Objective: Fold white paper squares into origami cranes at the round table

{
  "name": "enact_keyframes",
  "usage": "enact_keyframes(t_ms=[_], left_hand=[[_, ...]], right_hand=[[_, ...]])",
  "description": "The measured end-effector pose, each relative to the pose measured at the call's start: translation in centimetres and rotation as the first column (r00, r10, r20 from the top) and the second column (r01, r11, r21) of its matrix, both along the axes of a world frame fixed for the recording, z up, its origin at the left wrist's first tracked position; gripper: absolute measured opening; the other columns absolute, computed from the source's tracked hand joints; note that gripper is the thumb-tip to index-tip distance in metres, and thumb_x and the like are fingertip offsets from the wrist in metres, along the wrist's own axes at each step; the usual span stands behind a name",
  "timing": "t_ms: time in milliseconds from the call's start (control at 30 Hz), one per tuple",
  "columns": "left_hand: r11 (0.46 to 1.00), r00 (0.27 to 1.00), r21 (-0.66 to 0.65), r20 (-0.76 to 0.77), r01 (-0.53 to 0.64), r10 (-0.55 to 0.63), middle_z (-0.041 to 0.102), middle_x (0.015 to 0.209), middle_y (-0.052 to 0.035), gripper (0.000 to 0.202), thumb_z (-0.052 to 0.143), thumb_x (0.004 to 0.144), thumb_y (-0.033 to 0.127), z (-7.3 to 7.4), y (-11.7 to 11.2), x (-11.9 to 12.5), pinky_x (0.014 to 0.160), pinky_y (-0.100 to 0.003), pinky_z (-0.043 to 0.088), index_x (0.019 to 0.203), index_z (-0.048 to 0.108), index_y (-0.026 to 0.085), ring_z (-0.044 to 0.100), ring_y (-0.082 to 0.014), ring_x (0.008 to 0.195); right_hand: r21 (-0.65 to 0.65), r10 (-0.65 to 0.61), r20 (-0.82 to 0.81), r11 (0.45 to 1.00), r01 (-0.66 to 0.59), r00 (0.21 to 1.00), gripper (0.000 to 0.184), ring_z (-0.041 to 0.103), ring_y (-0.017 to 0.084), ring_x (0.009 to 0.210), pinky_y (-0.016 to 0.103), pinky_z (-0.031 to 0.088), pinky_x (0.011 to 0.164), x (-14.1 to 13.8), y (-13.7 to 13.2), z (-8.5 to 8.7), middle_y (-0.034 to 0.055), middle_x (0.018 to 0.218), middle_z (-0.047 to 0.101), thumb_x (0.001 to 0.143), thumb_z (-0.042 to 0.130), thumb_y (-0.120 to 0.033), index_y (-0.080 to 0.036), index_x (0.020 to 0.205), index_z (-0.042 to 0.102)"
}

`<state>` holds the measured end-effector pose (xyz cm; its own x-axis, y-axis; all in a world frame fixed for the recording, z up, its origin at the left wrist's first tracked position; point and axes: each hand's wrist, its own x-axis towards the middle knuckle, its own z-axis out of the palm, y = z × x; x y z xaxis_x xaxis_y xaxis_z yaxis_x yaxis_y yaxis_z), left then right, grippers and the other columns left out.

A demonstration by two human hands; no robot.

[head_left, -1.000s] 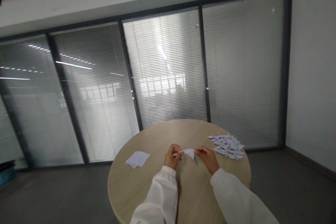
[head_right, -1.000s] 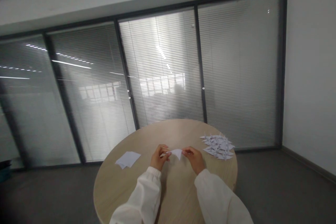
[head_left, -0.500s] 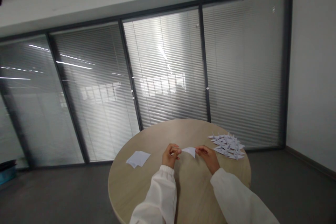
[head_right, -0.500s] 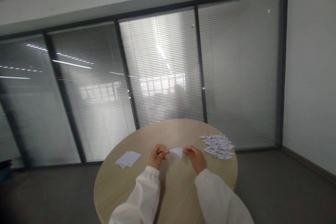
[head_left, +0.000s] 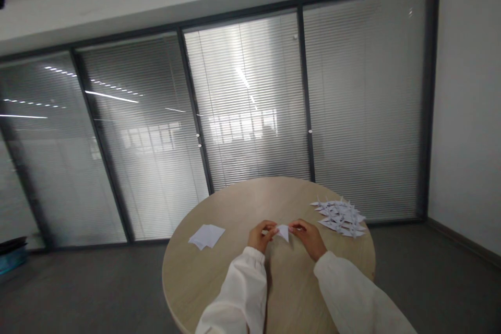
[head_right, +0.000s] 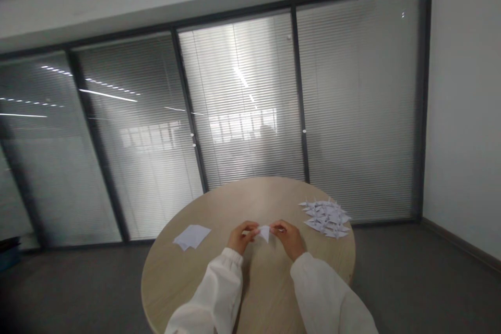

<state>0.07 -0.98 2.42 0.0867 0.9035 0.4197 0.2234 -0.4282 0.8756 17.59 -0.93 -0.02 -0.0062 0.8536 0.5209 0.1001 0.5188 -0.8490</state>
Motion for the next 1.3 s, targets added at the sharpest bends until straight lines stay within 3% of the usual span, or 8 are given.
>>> enact_keyframes(t_ms=[300,600,867,1033,1133,1233,1300], left_hand=[[0.999,0.999,0.002,-0.016,-0.041,0.041,0.061,0.059,-0.0008,0.015,0.065,0.058,0.030,-0.4,0.8,-0.3,0.046,-0.020,0.045,0.068,0.067,0.018,0.054,-0.0117,0.052],[0.995,0.996,0.025,-0.003,-0.095,0.095,0.063,0.064,-0.0013,0.016,0.065,0.058,0.032,-0.5,1.4,-0.7,0.046,-0.020,0.045,0.067,0.067,0.019,0.055,-0.0122,0.055],[0.989,0.989,0.034,0.028,-0.143,0.142,0.063,0.069,-0.0022,0.019,0.062,0.061,0.034,-0.1,1.4,-1.1,0.047,-0.019,0.047,0.070,0.066,0.017,0.055,-0.0130,0.062],[0.984,0.976,-0.006,0.125,-0.179,0.178,0.061,0.065,-0.0027,0.024,0.061,0.061,0.035,0.0,1.6,-1.8,0.045,-0.020,0.047,0.073,0.064,0.015,0.055,-0.0140,0.063],[0.990,0.977,-0.093,0.177,-0.105,0.121,0.057,0.059,-0.0014,0.028,0.062,0.060,0.037,-0.2,1.8,-1.9,0.043,-0.020,0.047,0.075,0.062,0.014,0.055,-0.0141,0.062],[0.983,0.981,-0.186,0.190,-0.005,0.041,0.057,0.059,-0.0007,0.034,0.065,0.056,0.039,-0.4,1.8,-1.6,0.041,-0.020,0.046,0.077,0.061,0.013,0.056,-0.0137,0.060],[0.969,0.980,-0.243,0.197,0.034,0.014,0.057,0.061,-0.0002,0.037,0.067,0.053,0.041,-0.6,1.8,-1.4,0.041,-0.021,0.046,0.078,0.060,0.013,0.056,-0.0128,0.056]], right_hand=[[0.019,0.016,0.012,1.000,-0.017,1.000,0.030,0.058,0.019,0.071,0.027,0.044,0.065,-0.1,-0.1,-0.1,0.0033,0.075,0.065,0.068,0.058,-0.047,-0.019,0.075,0.063],[-0.007,0.006,-0.001,1.000,-0.006,1.000,0.028,0.059,0.019,0.071,0.027,0.045,0.067,-0.1,0.1,-0.3,0.0033,0.074,0.065,0.068,0.059,-0.045,-0.019,0.075,0.063],[-0.043,-0.069,-0.057,0.997,0.066,0.996,0.037,0.056,0.017,0.061,0.025,0.044,0.057,0.4,0.7,-0.5,0.0039,0.067,0.064,0.063,0.061,-0.052,-0.017,0.073,0.064],[-0.048,-0.148,-0.152,0.989,0.143,0.977,0.039,0.055,0.017,0.056,0.026,0.044,0.054,1.1,1.3,-0.9,0.0038,0.061,0.062,0.061,0.062,-0.052,-0.015,0.073,0.064],[-0.040,-0.157,-0.126,0.987,0.153,0.979,0.036,0.057,0.018,0.060,0.026,0.045,0.055,1.0,1.1,-0.9,0.0047,0.065,0.063,0.066,0.059,-0.050,-0.016,0.077,0.064],[0.030,-0.148,-0.049,0.988,0.149,0.988,0.034,0.057,0.019,0.079,0.027,0.046,0.064,0.6,0.4,-0.5,0.0060,0.086,0.063,0.069,0.058,-0.040,-0.019,0.096,0.060],[0.057,-0.079,-0.001,0.995,0.079,0.997,0.041,0.055,0.021,0.090,0.027,0.046,0.067,0.2,0.0,-0.2,0.0060,0.099,0.059,0.066,0.060,-0.034,-0.021,0.105,0.055]])
